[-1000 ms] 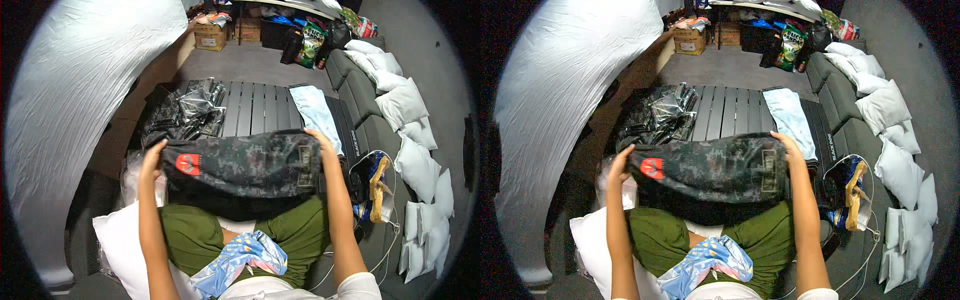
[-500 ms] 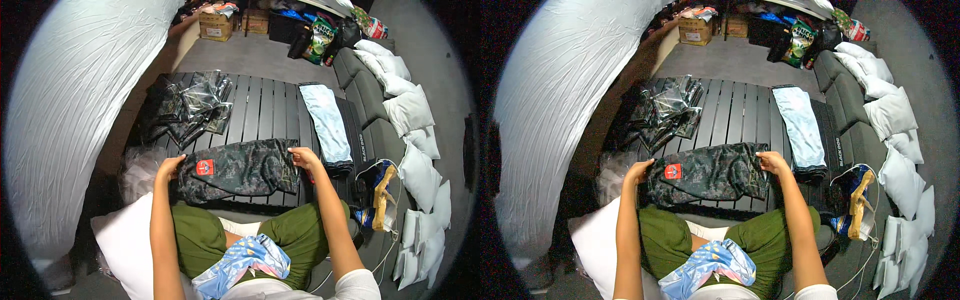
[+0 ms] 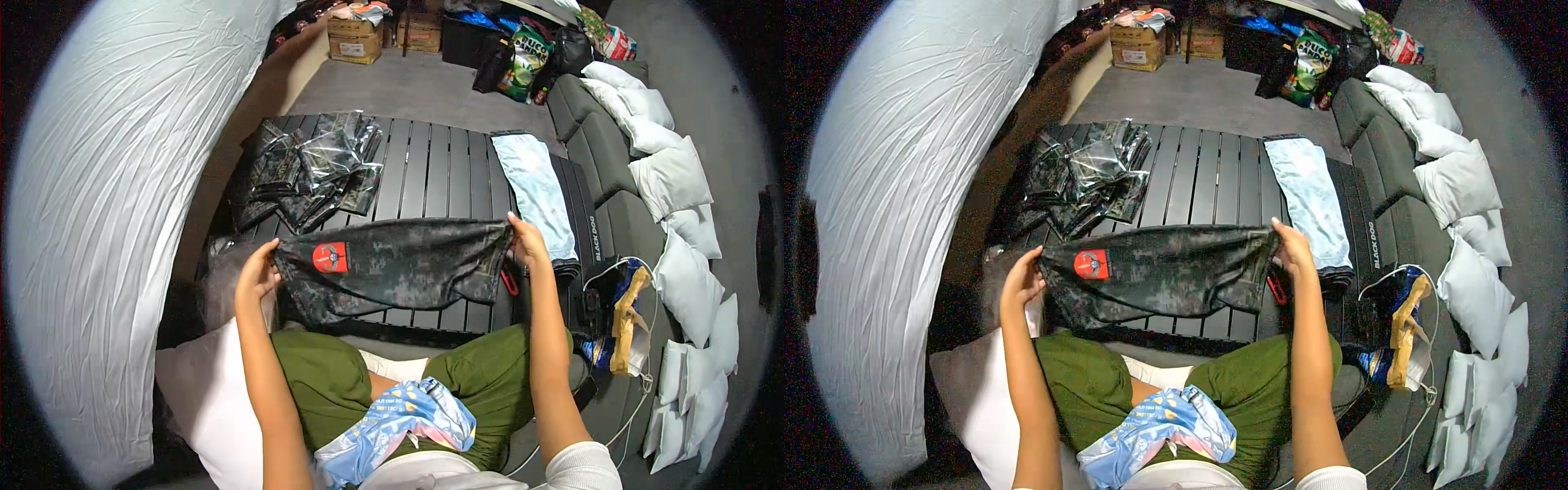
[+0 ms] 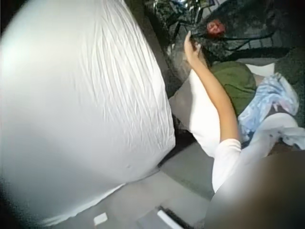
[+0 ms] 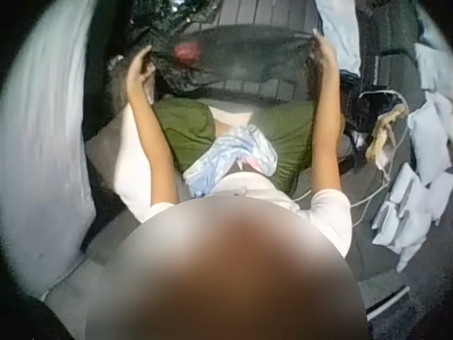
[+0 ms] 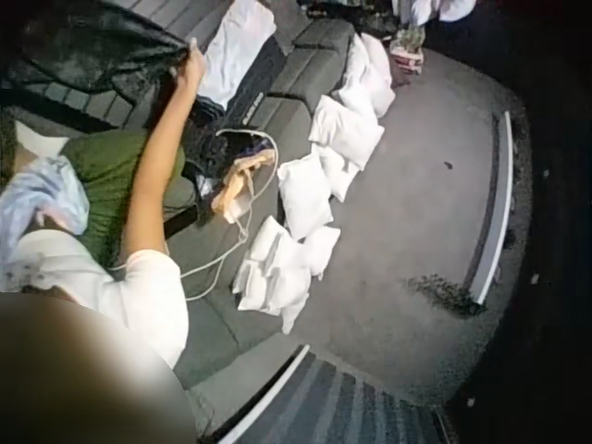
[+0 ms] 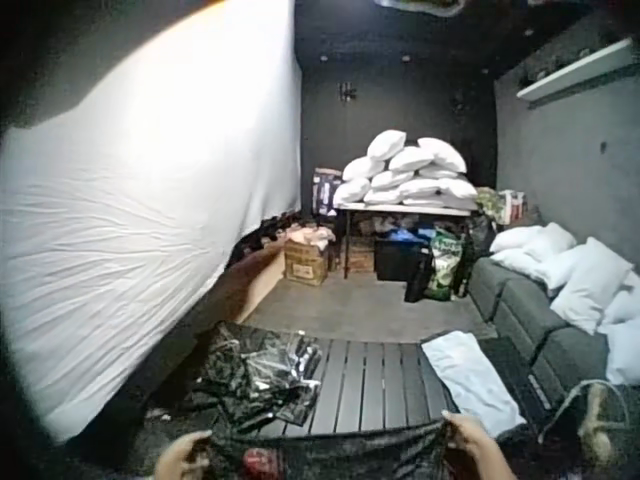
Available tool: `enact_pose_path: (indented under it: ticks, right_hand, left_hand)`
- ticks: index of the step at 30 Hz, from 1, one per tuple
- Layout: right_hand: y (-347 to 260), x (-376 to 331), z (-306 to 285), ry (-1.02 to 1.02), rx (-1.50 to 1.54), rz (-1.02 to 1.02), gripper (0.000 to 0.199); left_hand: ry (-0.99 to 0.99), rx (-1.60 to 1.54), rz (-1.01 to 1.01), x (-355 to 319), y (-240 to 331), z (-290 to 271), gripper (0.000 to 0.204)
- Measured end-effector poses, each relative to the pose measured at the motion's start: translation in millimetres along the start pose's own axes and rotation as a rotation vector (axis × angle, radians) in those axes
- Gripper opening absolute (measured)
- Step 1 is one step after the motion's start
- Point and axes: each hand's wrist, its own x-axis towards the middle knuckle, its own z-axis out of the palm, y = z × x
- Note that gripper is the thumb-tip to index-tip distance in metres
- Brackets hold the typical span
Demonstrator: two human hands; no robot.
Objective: Trimming loose threads from a garment using nippers and then folding it on a table.
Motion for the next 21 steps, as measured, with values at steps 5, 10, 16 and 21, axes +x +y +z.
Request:
enact_pose_path:
  ticks: [5,10,16,21]
  right_hand:
    - [-21,-24,3,0.017,0.174,-0.126,0.018]
    - [-40,-46,14,-0.196,0.223,-0.151,0.008]
    - [-51,-64,7,-0.124,0.190,-0.210,0.007]
    - [-51,-58,-6,-0.178,0.195,-0.189,0.011]
  left_hand:
    - [-0.080,-0.174,0.223,-41,-2,23,0.022]
    - [-0.157,-0.265,0.255,-53,-11,1,0.013]
    - [-0.131,-0.346,0.356,-74,-20,10,0.010]
    - [-0.175,-0.317,0.313,-84,-31,-7,0.014]
